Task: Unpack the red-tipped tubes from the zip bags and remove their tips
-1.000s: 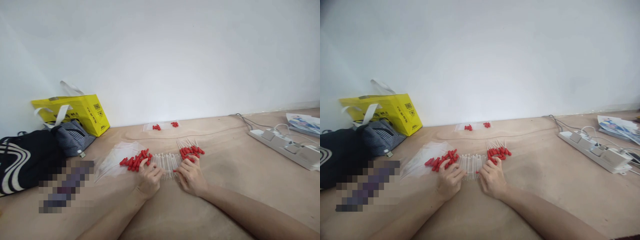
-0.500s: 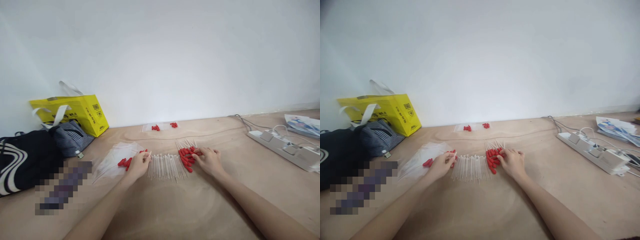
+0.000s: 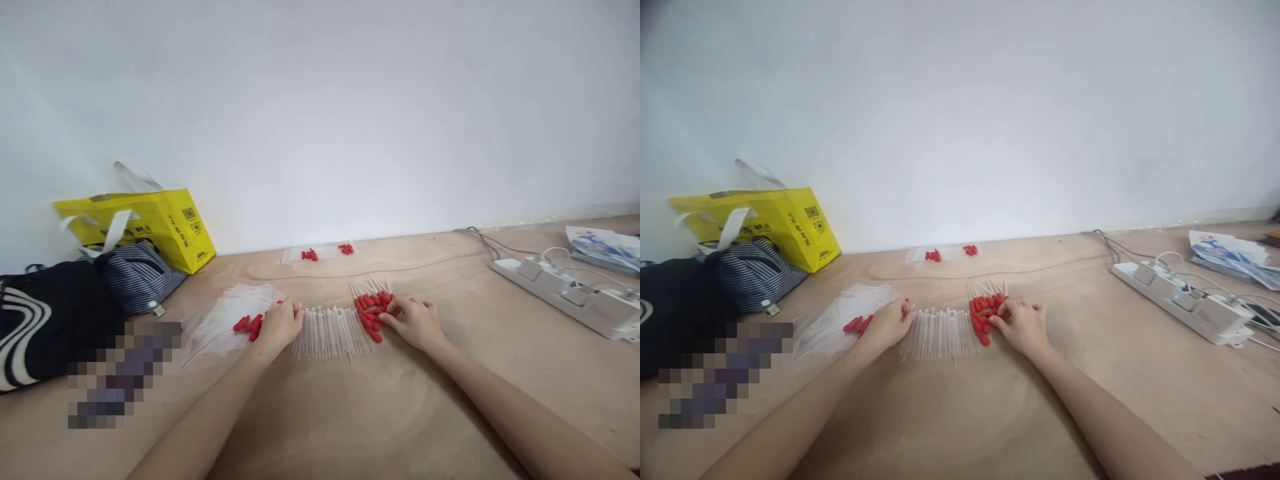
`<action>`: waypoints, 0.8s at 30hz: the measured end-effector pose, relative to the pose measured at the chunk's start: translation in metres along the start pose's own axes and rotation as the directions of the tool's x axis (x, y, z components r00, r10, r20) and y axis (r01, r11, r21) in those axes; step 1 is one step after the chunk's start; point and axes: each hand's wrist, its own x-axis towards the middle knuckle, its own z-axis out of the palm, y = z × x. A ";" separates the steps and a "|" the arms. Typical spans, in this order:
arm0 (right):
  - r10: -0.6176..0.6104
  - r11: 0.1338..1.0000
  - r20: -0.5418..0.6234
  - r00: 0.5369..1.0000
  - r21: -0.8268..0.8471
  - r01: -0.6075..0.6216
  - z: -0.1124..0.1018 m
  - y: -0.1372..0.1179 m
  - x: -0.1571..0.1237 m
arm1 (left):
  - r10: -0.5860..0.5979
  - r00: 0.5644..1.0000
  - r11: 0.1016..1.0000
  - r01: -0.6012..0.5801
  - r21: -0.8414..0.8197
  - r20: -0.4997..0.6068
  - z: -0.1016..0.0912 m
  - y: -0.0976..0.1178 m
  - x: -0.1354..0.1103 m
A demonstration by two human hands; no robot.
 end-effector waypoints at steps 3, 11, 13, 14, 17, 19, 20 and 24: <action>-0.001 1.000 0.005 1.000 0.000 0.001 0.001 -0.001 0.000 | 0.014 1.000 1.000 -0.014 0.025 -0.001 0.000 0.000 0.000; 0.100 0.995 -0.037 0.994 0.008 -0.099 -0.003 0.010 0.009 | 0.106 0.991 0.994 -0.105 0.019 -0.086 0.000 -0.009 -0.010; 0.107 0.994 -0.077 0.991 -0.026 -0.109 -0.004 0.012 0.014 | 0.155 0.964 0.988 -0.152 0.029 -0.217 0.002 -0.015 -0.019; 0.101 0.993 -0.093 0.991 -0.049 -0.105 -0.004 0.013 0.017 | 0.192 0.934 0.981 -0.189 0.042 -0.300 0.004 -0.018 -0.023; 0.067 0.989 -0.104 0.992 -0.122 -0.079 0.000 0.011 0.026 | 0.339 0.805 0.936 -0.342 0.088 -0.487 0.010 -0.025 -0.036; 0.049 0.983 -0.088 0.995 -0.172 -0.064 0.005 0.007 0.031 | 0.403 0.752 0.904 -0.417 0.096 -0.522 0.013 -0.027 -0.041; 0.042 0.979 -0.082 0.996 -0.197 -0.058 0.008 0.006 0.032 | 0.416 0.744 0.896 -0.435 0.094 -0.523 0.014 -0.026 -0.042; 0.016 0.963 -0.111 0.994 -0.265 -0.045 0.019 0.002 0.036 | 0.426 0.749 0.890 -0.448 0.086 -0.508 0.014 -0.023 -0.041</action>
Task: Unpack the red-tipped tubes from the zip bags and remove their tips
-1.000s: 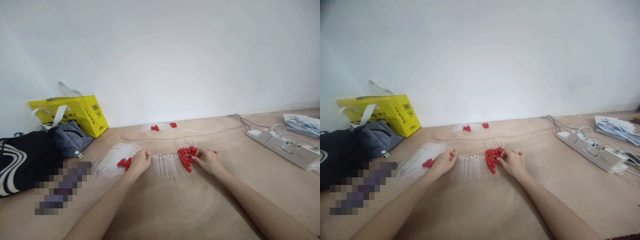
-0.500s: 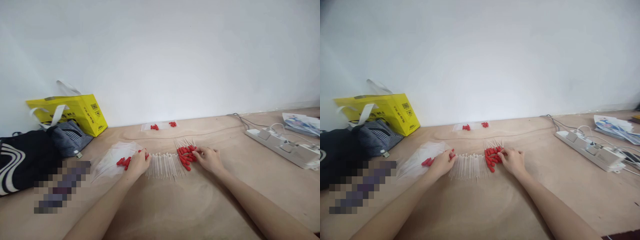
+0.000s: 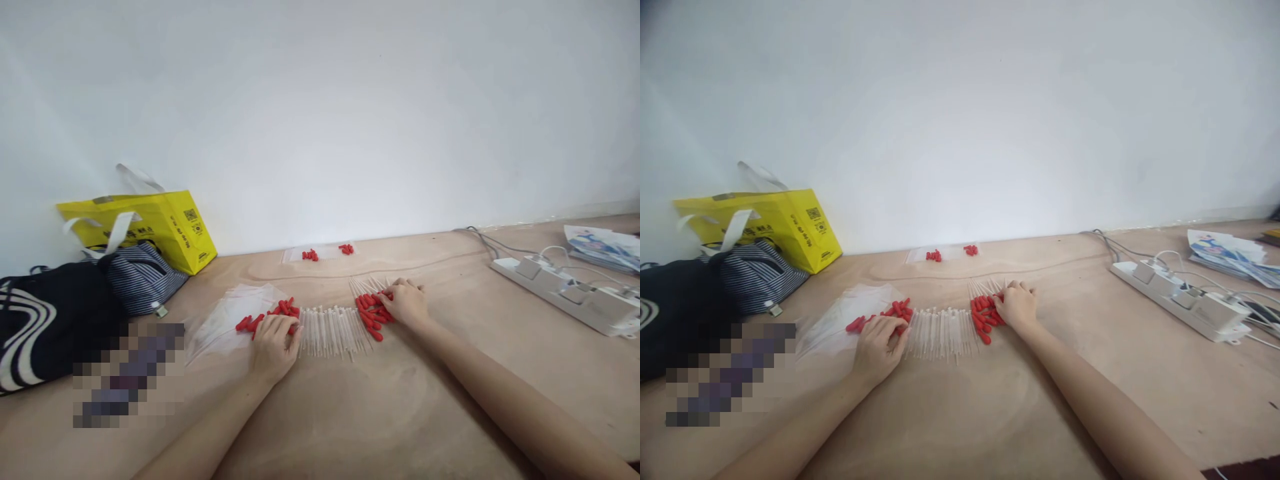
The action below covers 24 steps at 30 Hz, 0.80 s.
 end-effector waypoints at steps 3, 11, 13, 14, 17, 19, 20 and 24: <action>0.035 0.999 -0.053 0.998 0.010 -0.035 0.001 -0.002 -0.001 | -0.003 1.000 1.000 0.003 -0.014 -0.001 -0.001 0.001 0.001; -0.204 0.923 -0.168 0.965 0.296 0.246 -0.019 -0.032 -0.028 | 0.073 0.995 0.997 -0.071 0.033 -0.064 0.001 0.011 0.001; -0.322 0.857 -0.180 0.930 0.362 0.367 -0.021 -0.045 -0.040 | 0.138 0.989 0.990 -0.136 0.038 -0.058 0.004 0.016 0.000; -0.363 0.829 -0.188 0.913 0.381 0.408 -0.021 -0.051 -0.045 | 0.167 0.985 0.986 -0.166 0.035 -0.050 0.005 0.018 0.000; -0.436 0.768 -0.209 0.875 0.420 0.483 -0.019 -0.064 -0.056 | 0.236 0.970 0.972 -0.236 0.005 -0.053 0.009 0.024 -0.002; -0.457 0.738 -0.227 0.860 0.442 0.509 -0.017 -0.069 -0.059 | 0.259 0.963 0.965 -0.261 -0.016 -0.070 0.011 0.027 -0.004; -0.463 0.728 -0.234 0.855 0.450 0.517 -0.016 -0.071 -0.059 | 0.267 0.961 0.963 -0.269 -0.023 -0.074 0.012 0.028 -0.004; -0.482 0.724 -0.246 0.841 0.430 0.540 -0.013 -0.073 -0.060 | 0.279 0.959 0.960 -0.279 0.008 -0.044 0.011 0.032 -0.004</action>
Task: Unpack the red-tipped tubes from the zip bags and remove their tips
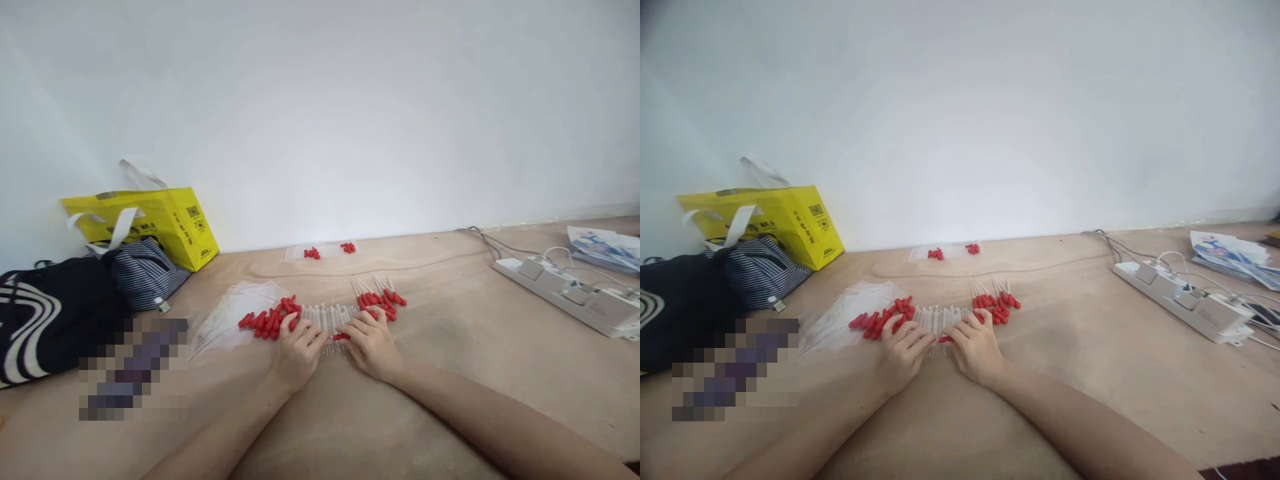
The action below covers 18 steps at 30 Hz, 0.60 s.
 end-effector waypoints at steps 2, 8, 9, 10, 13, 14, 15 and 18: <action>-0.013 1.000 0.007 1.000 -0.026 0.013 0.001 0.000 -0.001 | 0.005 1.000 1.000 -0.006 0.026 0.011 -0.002 0.002 0.001; -0.011 0.997 0.009 1.000 -0.071 0.012 -0.003 -0.003 -0.003 | -0.003 1.000 0.999 0.004 0.045 -0.017 -0.007 0.005 0.002; -0.015 0.997 0.012 1.000 -0.071 0.016 -0.004 -0.004 -0.003 | -0.009 1.000 0.999 0.010 0.040 -0.020 -0.007 0.005 0.002; -0.017 0.997 0.016 1.000 -0.072 0.018 -0.004 -0.004 -0.003 | -0.014 1.000 0.999 0.015 0.034 -0.021 -0.007 0.005 0.002; -0.021 0.997 0.022 1.000 -0.072 0.022 -0.005 -0.005 -0.004 | -0.015 1.000 1.000 0.015 0.021 -0.025 -0.007 0.005 0.001; -0.022 0.997 0.023 0.999 -0.072 0.024 -0.005 -0.005 -0.005 | -0.012 1.000 1.000 0.012 0.019 -0.025 -0.006 0.005 0.001; -0.022 0.997 0.023 0.999 -0.071 0.024 -0.005 -0.005 -0.005 | -0.010 1.000 1.000 0.011 0.019 -0.026 -0.006 0.006 0.001; -0.027 0.998 0.013 1.000 -0.063 0.028 -0.005 -0.007 -0.006 | 0.000 0.999 1.000 0.000 0.018 -0.050 -0.005 0.006 0.001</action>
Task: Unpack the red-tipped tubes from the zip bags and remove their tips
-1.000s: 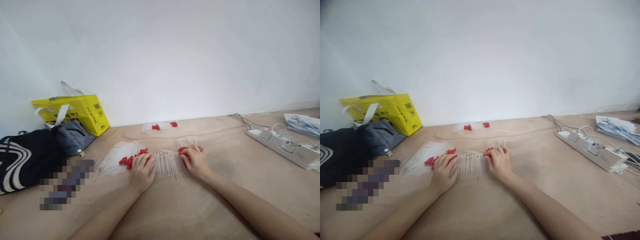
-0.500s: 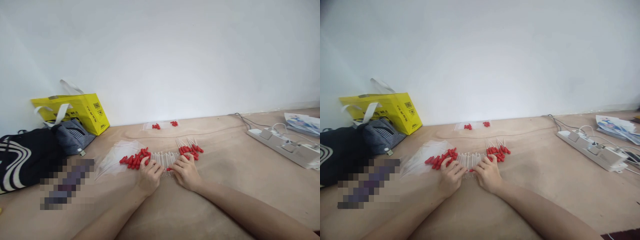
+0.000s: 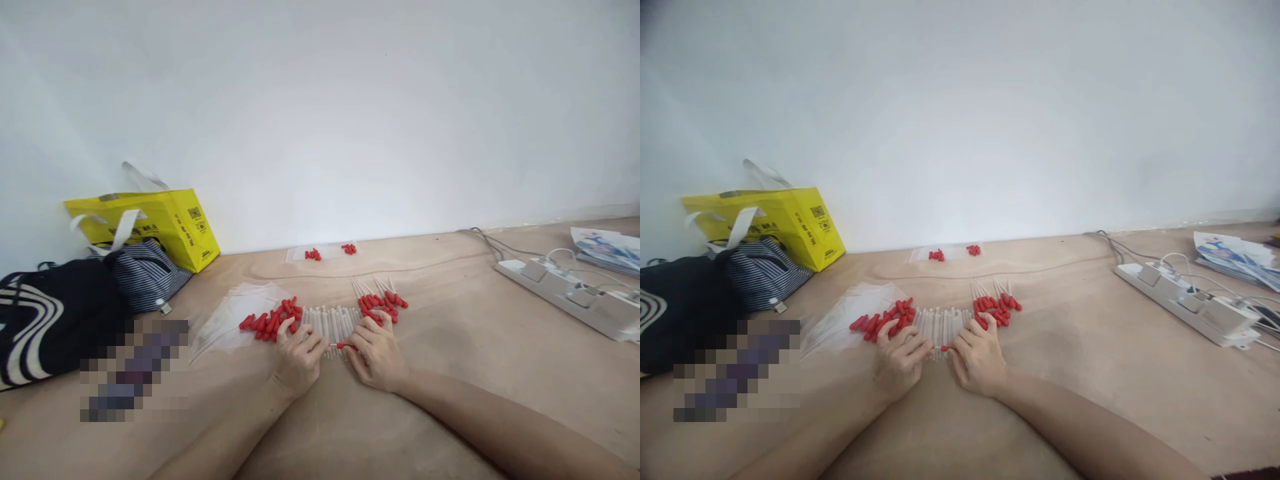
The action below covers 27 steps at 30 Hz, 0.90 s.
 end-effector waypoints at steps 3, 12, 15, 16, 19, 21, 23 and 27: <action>0.003 1.000 -0.023 1.000 0.020 -0.003 -0.003 0.000 -0.002 | 0.008 0.999 1.000 -0.008 0.004 -0.041 -0.002 -0.002 -0.001; 0.292 0.956 -0.057 0.955 0.008 -0.292 -0.027 0.049 -0.008 | -0.203 0.977 0.976 0.207 -0.064 0.062 -0.012 -0.018 0.007; 0.347 0.936 0.001 0.938 -0.057 -0.346 -0.032 0.069 -0.009 | -0.304 0.896 0.912 0.372 -0.173 0.325 -0.008 -0.020 0.025; 0.374 0.924 0.008 0.927 -0.083 -0.372 -0.033 0.075 -0.010 | -0.330 0.843 0.880 0.438 -0.183 0.425 -0.006 -0.020 0.032; 0.453 0.883 0.010 0.891 -0.145 -0.447 -0.036 0.089 -0.012 | -0.377 0.680 0.826 0.554 -0.104 0.629 0.003 -0.019 0.051; 0.491 0.860 0.020 0.871 -0.168 -0.481 -0.037 0.094 -0.013 | -0.402 0.631 0.826 0.563 -0.034 0.664 0.011 -0.017 0.058; 0.516 0.846 0.038 0.856 -0.179 -0.502 -0.037 0.096 -0.013 | -0.427 0.610 0.830 0.557 0.022 0.667 0.020 -0.013 0.062; 0.532 0.838 0.075 0.843 -0.193 -0.511 -0.035 0.093 -0.012 | -0.472 0.570 0.833 0.539 0.128 0.673 0.030 -0.004 0.066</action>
